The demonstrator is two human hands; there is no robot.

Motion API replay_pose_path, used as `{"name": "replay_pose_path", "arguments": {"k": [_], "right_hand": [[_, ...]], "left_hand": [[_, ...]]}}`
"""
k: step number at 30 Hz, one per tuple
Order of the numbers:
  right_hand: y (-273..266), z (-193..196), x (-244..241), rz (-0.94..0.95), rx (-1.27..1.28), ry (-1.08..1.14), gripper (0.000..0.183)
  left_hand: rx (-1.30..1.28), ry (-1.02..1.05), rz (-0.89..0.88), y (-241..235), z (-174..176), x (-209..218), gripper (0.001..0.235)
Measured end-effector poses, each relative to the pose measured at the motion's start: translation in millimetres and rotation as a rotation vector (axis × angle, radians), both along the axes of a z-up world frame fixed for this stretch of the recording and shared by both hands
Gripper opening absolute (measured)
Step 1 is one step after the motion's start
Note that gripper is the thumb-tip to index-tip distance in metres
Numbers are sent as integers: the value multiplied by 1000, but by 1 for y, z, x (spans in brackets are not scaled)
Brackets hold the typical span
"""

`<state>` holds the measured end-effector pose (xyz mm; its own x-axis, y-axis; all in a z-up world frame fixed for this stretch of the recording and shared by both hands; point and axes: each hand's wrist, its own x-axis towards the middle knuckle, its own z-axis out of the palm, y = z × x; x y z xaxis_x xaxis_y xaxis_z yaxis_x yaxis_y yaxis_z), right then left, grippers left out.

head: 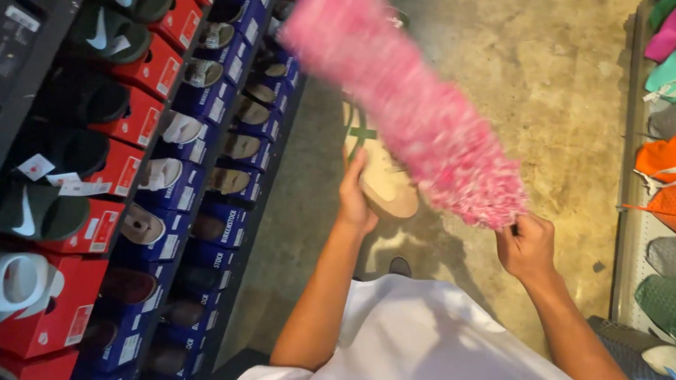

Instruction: Cleaning and dusting various shoes on retail display shelves using a pink duster.

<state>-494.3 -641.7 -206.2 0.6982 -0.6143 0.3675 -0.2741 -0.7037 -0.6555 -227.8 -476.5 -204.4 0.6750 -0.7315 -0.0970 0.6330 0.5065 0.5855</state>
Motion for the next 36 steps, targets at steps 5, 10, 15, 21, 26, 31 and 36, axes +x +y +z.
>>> {"name": "replay_pose_path", "arguments": {"k": [5,10,15,21,26,31,36], "right_hand": [[22,37,26,149,-103,-75,13],[34,10,37,-5,-24,7,13],[64,32,60,147,-80,-286,18],[87,50,94,107,-115,-136,20],[100,25,102,-75,-32,-33,12],[117,31,117,104,-168,-118,10],[131,34,139,-169,47,-60,11]], "left_hand": [[88,45,0,-9,-11,11,70],[199,-34,60,14,34,21,66],[153,-88,19,35,30,46,68],[32,19,-61,61,-29,73,71],[-51,79,-193,87,-1,91,67],[74,124,-152,104,14,108,61],[55,42,-120,130,8,126,52]]}}
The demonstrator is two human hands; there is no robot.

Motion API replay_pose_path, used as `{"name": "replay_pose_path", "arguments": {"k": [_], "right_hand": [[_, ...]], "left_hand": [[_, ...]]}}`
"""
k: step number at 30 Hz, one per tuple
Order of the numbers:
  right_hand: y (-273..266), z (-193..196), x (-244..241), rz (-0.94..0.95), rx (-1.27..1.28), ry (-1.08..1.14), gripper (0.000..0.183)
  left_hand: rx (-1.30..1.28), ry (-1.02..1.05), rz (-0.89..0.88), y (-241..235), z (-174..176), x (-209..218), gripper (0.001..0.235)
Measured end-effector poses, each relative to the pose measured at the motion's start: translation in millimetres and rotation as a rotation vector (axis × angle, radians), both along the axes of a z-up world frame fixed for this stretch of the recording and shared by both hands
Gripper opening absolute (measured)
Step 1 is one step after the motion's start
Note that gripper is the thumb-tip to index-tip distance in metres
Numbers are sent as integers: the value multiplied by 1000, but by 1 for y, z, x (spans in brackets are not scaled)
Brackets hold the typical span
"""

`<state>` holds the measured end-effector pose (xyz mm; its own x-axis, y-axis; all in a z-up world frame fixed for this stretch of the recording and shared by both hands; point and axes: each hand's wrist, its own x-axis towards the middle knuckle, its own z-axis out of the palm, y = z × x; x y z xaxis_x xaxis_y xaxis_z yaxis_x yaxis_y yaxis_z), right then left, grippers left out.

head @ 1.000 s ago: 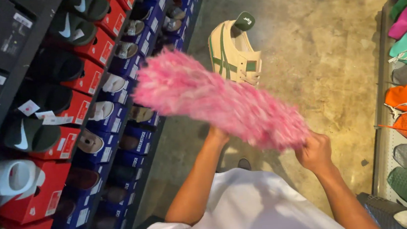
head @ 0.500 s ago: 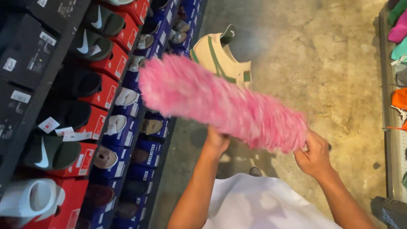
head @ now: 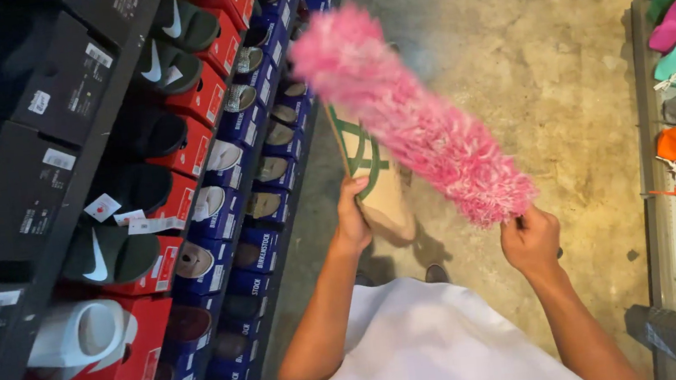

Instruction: Cleaning and dusting various shoes on retail display shelves using a pink duster.

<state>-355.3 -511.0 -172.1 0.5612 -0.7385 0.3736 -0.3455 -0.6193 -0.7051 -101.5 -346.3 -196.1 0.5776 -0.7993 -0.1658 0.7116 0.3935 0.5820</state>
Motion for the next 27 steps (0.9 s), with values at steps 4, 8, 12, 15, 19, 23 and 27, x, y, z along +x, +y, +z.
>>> {"name": "replay_pose_path", "arguments": {"k": [4,8,12,15,19,23,27], "right_hand": [[11,-17,-2,92,-164,-32,6],[18,-10,9,84,-257,-5,3],[31,-3,12,-36,-82,-71,7],[41,-7,10,35,-144,-151,14],[62,31,37,199,-357,-270,13],[46,-37,15,-125,52,35,14],[74,18,37,98,34,-253,16]], "left_hand": [[-13,-47,-20,13,-17,12,54],[32,-246,17,19,-2,24,64],[82,-359,20,27,23,26,79],[121,-359,14,29,29,27,83],[140,-375,-5,33,21,29,80],[134,-469,37,35,52,26,82],[128,-476,93,33,58,34,82]]}}
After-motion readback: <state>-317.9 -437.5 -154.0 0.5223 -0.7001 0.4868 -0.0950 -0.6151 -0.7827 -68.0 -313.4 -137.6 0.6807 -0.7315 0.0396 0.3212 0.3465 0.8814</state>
